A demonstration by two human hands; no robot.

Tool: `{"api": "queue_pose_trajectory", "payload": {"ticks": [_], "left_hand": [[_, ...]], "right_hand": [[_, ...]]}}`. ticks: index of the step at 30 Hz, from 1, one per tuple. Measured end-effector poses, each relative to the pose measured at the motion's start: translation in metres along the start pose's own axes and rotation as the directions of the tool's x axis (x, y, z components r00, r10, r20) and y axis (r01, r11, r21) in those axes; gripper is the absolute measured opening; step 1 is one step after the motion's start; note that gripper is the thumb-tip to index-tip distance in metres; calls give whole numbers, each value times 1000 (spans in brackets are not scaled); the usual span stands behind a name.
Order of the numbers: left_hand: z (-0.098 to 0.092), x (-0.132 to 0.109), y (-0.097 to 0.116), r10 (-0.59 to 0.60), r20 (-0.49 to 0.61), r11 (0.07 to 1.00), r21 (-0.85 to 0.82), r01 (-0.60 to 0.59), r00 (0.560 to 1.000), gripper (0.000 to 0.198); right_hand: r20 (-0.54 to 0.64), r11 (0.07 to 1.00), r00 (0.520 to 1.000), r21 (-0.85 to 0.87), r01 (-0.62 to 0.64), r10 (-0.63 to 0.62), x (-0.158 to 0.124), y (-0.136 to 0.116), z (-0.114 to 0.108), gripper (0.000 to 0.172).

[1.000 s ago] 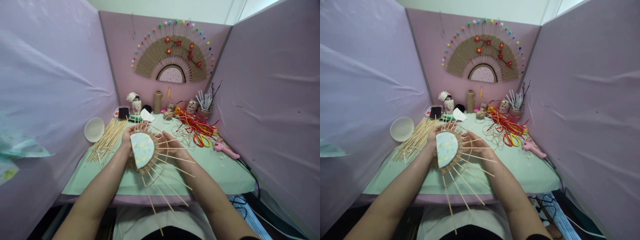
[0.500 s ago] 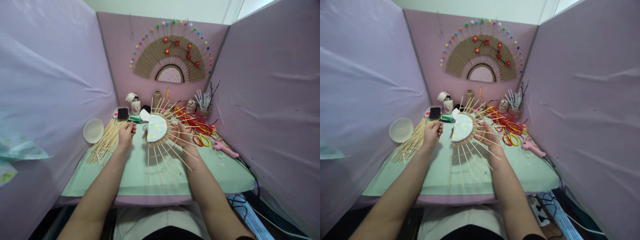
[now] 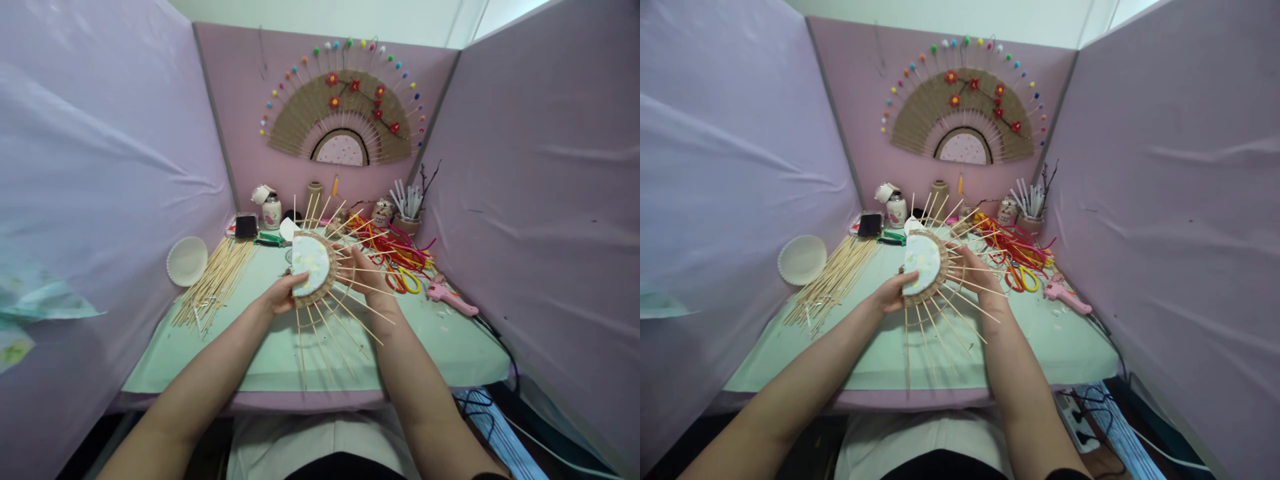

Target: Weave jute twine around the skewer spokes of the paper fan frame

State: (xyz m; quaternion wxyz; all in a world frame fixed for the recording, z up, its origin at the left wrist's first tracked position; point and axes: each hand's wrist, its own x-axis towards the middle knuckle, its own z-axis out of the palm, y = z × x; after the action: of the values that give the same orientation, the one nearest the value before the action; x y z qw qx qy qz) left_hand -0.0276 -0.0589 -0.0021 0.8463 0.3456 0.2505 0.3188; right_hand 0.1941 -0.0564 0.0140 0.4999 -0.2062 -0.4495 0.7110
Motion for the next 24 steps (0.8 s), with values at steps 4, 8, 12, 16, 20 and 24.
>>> {"api": "queue_pose_trajectory", "payload": {"ticks": [4, 8, 12, 16, 20, 24], "left_hand": [[0, -1, 6, 83, -63, 995, -45, -86, 995, 44], [1, -7, 15, 138, -87, 987, -66, -144, 987, 41], [2, -10, 21, 189, -138, 978, -63, -199, 972, 38], [-1, -10, 23, 223, -158, 968, -80, -238, 962, 42], [-5, -8, 22, 236, -154, 965, -82, -250, 959, 45], [-5, -8, 23, 256, -163, 959, -81, -272, 953, 42]], "right_hand": [[1, 1000, 1000, 25, 20, -20, 1, -3, 4, 53], [-61, 999, 998, 45, -21, 24, 0, -5, 6, 46], [-208, 1000, 978, -5, 21, -21, 4, -3, 6, 42], [-263, 994, 959, -57, 94, -105, 9, 0, 5, 35], [-290, 986, 945, -106, 128, -154, 11, 1, 7, 36], [-300, 981, 940, -152, 120, -161, 11, 3, 9, 34]]}}
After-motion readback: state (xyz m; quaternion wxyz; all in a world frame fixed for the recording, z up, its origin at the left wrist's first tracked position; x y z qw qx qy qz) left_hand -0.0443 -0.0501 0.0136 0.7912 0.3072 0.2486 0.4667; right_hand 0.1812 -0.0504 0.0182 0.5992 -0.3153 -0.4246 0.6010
